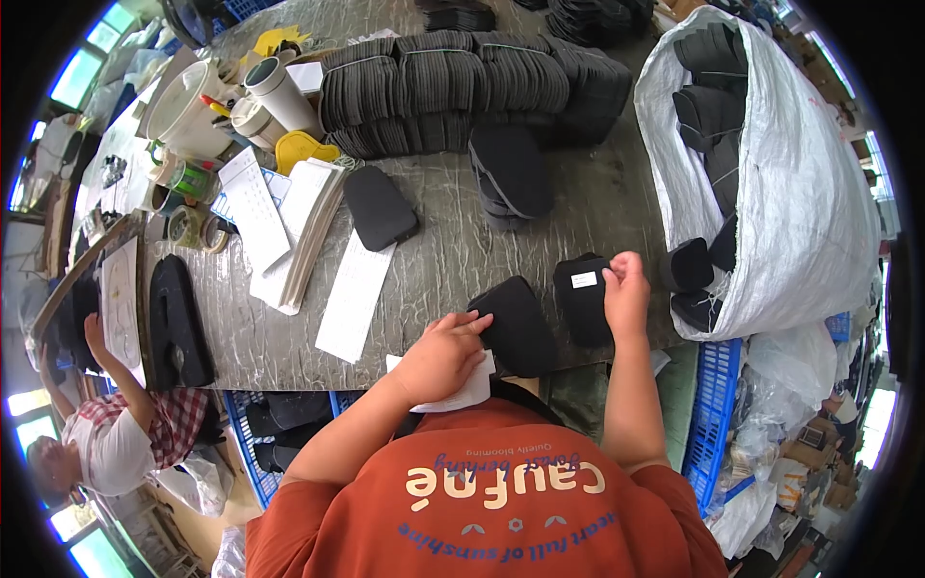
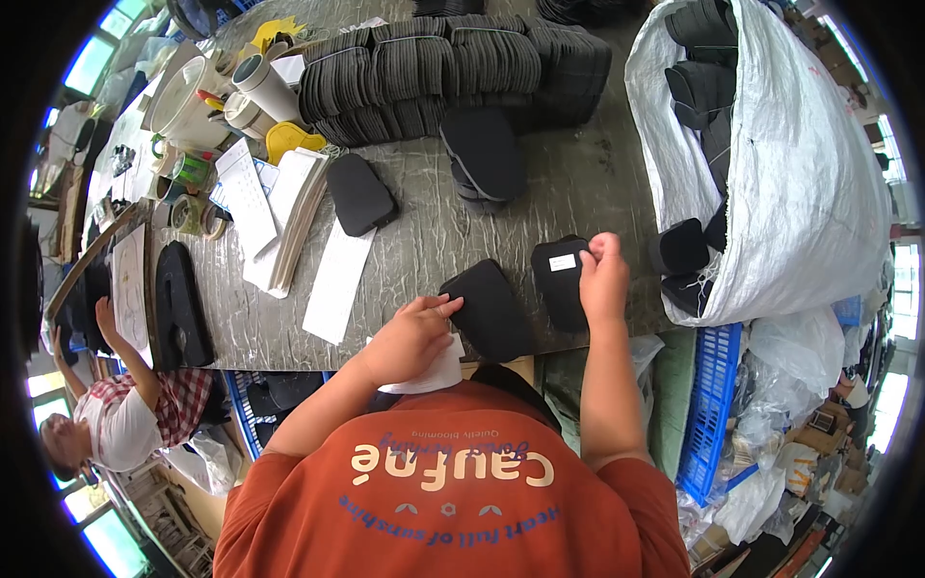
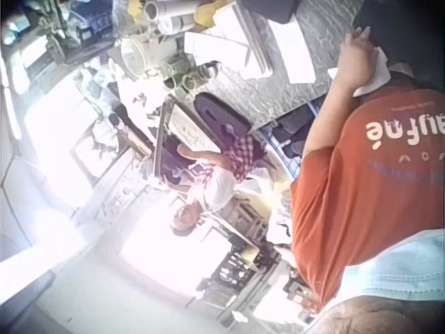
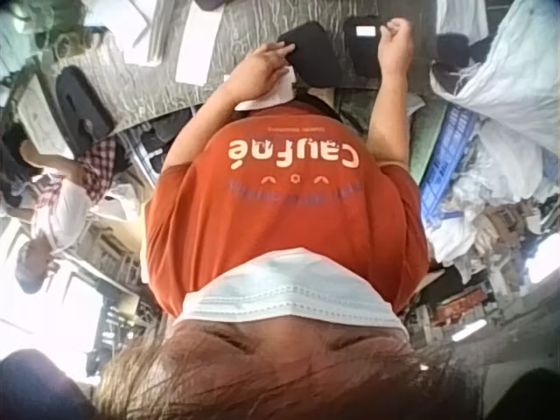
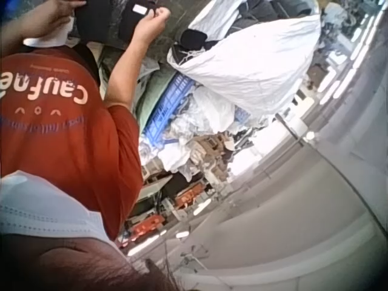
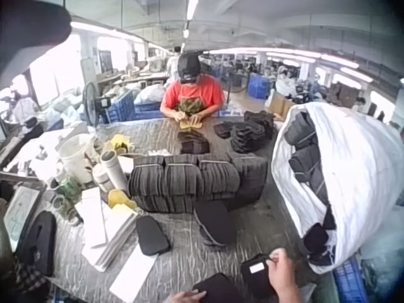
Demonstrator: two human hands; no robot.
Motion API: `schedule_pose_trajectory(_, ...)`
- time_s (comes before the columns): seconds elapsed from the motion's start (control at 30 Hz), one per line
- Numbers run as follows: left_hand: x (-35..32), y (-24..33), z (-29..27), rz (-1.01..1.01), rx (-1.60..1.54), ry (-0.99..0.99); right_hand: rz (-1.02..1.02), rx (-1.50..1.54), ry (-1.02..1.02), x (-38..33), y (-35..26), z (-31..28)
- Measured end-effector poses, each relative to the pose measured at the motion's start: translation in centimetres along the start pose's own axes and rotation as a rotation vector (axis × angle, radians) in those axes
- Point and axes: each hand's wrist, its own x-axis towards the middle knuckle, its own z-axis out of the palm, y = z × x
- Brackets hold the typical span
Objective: The recorder is applying small white labels or stickers to black shoe upper components.
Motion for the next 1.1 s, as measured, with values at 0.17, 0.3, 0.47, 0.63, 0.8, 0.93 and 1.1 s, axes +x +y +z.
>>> schedule_pose_trajectory(0.17, 0.7, 0.0, -0.8, -0.073, -0.311, 0.21, -0.227, 0.036, -0.142, -3.2, -6.4, 0.1)
schedule_pose_trajectory(0.3, 0.9, 0.8, -0.8, -0.209, -0.418, 0.231, 0.281, 0.621, -0.75, -8.0, -9.6, 2.5)
schedule_pose_trajectory(0.47, 0.5, 0.6, -0.7, -0.292, -0.081, 0.33, -0.021, 0.455, -0.56, -8.2, -10.8, 2.4)
schedule_pose_trajectory(0.63, -0.3, 0.9, 0.1, 0.151, 0.155, 0.122, 0.048, 0.33, -0.48, -5.3, -8.0, 3.3)
schedule_pose_trajectory(0.8, 0.0, 1.0, 1.1, 0.138, 0.207, 0.09, 0.097, 0.291, -0.548, -5.3, -6.5, 4.8)
schedule_pose_trajectory(0.93, 0.0, 0.9, 1.1, 0.13, 0.194, 0.086, 0.086, 0.275, -0.528, -5.4, -6.2, 5.4)
schedule_pose_trajectory(1.1, 0.0, 0.9, 1.3, 0.13, 0.195, 0.089, 0.078, 0.23, -0.5, -5.4, -6.7, 5.5)
